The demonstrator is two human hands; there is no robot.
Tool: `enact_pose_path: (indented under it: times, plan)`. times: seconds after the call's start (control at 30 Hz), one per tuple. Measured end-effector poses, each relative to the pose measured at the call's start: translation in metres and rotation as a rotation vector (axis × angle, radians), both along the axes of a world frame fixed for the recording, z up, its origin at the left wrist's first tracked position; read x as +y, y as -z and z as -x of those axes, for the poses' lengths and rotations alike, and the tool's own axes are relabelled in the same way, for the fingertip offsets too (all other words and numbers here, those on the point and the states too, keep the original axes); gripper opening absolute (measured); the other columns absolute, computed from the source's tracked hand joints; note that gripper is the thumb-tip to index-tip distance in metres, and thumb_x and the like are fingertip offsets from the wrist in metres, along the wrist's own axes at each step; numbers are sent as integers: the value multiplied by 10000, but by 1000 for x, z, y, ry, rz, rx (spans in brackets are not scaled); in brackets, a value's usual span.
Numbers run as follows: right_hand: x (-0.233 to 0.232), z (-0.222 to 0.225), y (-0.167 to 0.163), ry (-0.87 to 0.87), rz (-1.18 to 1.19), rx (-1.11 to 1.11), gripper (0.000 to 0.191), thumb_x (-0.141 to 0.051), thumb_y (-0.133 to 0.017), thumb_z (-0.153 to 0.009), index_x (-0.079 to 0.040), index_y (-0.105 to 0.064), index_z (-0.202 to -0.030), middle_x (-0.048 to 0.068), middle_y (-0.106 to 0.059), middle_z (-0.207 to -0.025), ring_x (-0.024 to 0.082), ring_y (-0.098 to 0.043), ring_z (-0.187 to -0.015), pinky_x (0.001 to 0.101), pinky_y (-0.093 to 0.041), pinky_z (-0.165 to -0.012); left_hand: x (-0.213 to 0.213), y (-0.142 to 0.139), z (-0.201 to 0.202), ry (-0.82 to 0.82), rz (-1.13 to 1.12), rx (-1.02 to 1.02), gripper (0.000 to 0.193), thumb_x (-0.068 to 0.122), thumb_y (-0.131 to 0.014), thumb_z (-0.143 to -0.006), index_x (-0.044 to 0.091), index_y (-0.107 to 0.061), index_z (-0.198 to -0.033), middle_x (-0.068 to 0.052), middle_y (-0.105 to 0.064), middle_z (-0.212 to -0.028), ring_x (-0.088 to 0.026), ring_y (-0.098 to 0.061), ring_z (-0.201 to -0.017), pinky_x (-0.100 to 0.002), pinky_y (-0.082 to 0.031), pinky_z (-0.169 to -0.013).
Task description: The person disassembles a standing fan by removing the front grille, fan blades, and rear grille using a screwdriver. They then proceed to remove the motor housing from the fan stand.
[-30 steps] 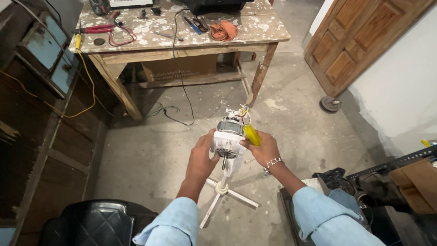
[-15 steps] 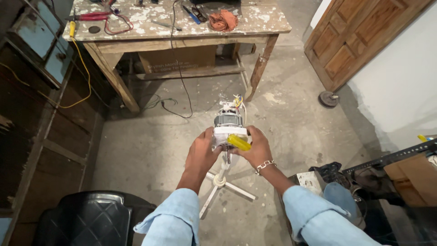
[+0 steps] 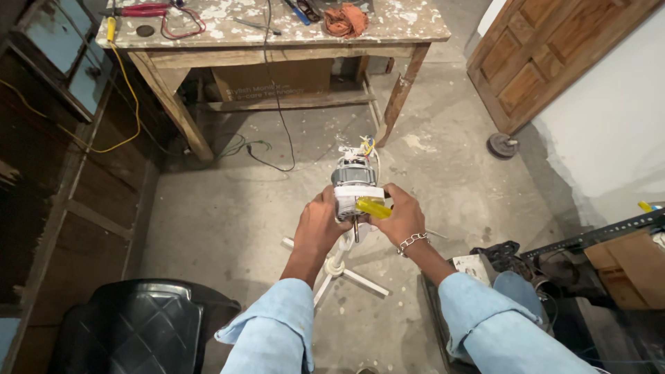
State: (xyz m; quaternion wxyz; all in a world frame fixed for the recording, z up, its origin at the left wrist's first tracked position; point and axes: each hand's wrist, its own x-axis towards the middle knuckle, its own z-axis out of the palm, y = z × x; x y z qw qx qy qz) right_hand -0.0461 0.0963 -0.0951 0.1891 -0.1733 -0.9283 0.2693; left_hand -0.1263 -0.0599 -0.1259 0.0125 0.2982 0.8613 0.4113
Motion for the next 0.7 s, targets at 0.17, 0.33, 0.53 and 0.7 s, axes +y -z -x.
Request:
enact_pose_path:
  times: [0.17,0.33,0.53,0.7]
  plan:
    - [21,-5,-13,-169,116,214,426,-277,-838,-783,-43,-688,-1106,117,-741,-990,242,-732,-844,386,-592,-695,-8,-5,5,0,-92,-64,679,91,-873,-651,11,-574,-1255,-235,-678,-1182,-409,-679,-1044,-436,-565,-887]
    - [46,7,-40,233,933,313,285,-273,-670,-988,4,-637,-1048,150,-655,-894,307,-586,-690,422,-437,-561,-9,-12,5,-6,-112,-96,647,77,-869,-679,30,-592,-1261,-208,-678,-1224,-405,-668,-1085,-441,-548,-914]
    - [60,24,-71,13,1583,535,178,-227,-600,-1048,-63,-535,-1023,115,-622,-932,290,-641,-912,458,-571,-854,-9,-15,5,8,-192,-174,589,51,-814,-751,47,-602,-1301,-205,-712,-1183,-379,-691,-1098,-429,-549,-919]
    - [50,29,-84,2,1388,628,221,-268,-589,-1036,-58,-522,-1053,109,-649,-952,274,-693,-950,523,-604,-977,-10,-15,7,-7,-158,-201,555,71,-806,-801,58,-602,-1317,-237,-711,-1133,-418,-662,-1102,-462,-526,-899]
